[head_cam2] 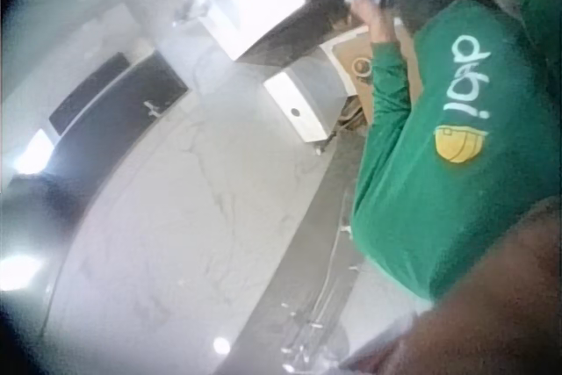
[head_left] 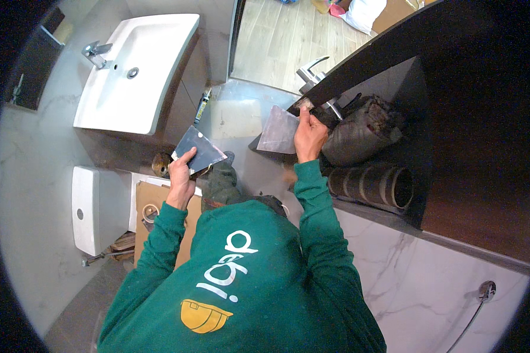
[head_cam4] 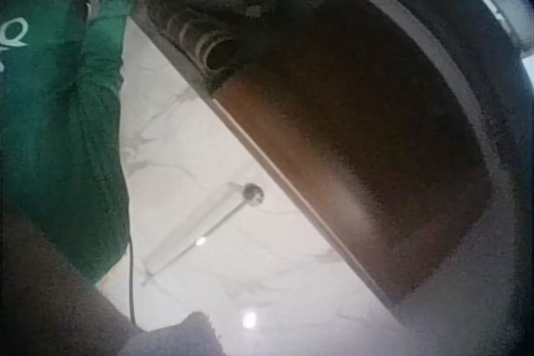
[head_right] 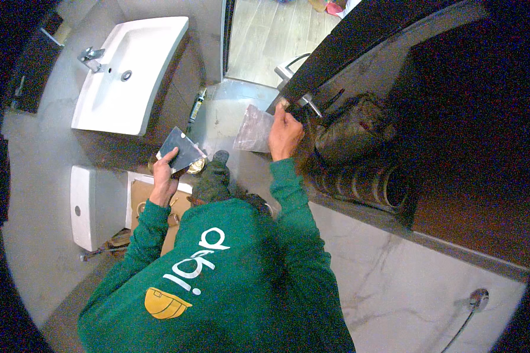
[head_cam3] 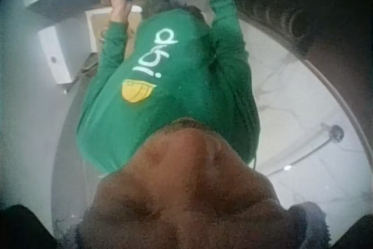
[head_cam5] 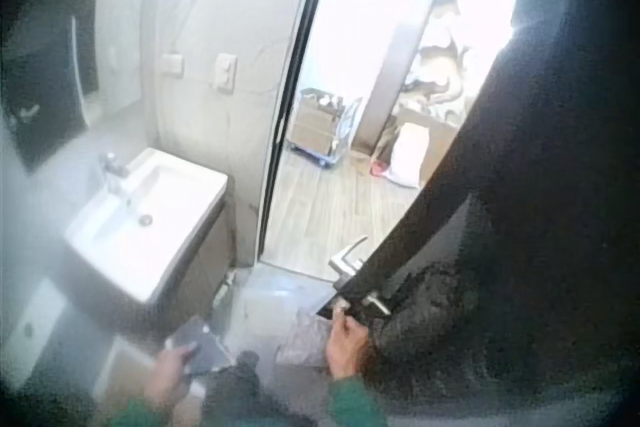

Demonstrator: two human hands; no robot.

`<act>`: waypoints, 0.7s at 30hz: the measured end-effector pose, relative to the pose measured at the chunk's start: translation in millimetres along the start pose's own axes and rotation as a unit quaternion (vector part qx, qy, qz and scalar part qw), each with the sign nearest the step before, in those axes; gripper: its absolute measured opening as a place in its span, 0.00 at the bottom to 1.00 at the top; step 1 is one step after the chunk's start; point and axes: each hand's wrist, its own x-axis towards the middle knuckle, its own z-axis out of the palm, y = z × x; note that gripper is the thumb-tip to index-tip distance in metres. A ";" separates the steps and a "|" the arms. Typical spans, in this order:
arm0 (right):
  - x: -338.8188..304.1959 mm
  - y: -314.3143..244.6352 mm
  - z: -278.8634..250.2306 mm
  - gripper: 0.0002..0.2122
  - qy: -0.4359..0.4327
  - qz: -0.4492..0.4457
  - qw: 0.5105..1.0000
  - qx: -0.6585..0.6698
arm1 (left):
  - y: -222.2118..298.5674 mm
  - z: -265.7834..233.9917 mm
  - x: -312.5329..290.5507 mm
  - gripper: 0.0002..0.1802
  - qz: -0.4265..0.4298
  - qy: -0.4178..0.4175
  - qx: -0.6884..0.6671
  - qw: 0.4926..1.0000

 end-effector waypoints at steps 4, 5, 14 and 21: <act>5.7 6.1 -5.7 0.25 0.002 -0.006 0.998 0.055 | -3.5 1.3 -0.4 0.11 -0.019 0.004 0.002 1.000; 2.3 10.3 -9.0 0.25 -0.012 -0.011 0.998 0.055 | -3.5 0.5 -0.1 0.11 -0.025 0.008 0.010 1.000; -31.7 49.5 -15.0 0.25 -0.103 0.078 0.990 0.058 | -12.2 -1.5 10.7 0.10 -0.026 -0.007 0.070 0.997; -7.1 44.1 5.8 0.25 -0.100 0.069 0.992 0.030 | -10.4 9.6 12.0 0.11 -0.037 -0.001 0.059 0.998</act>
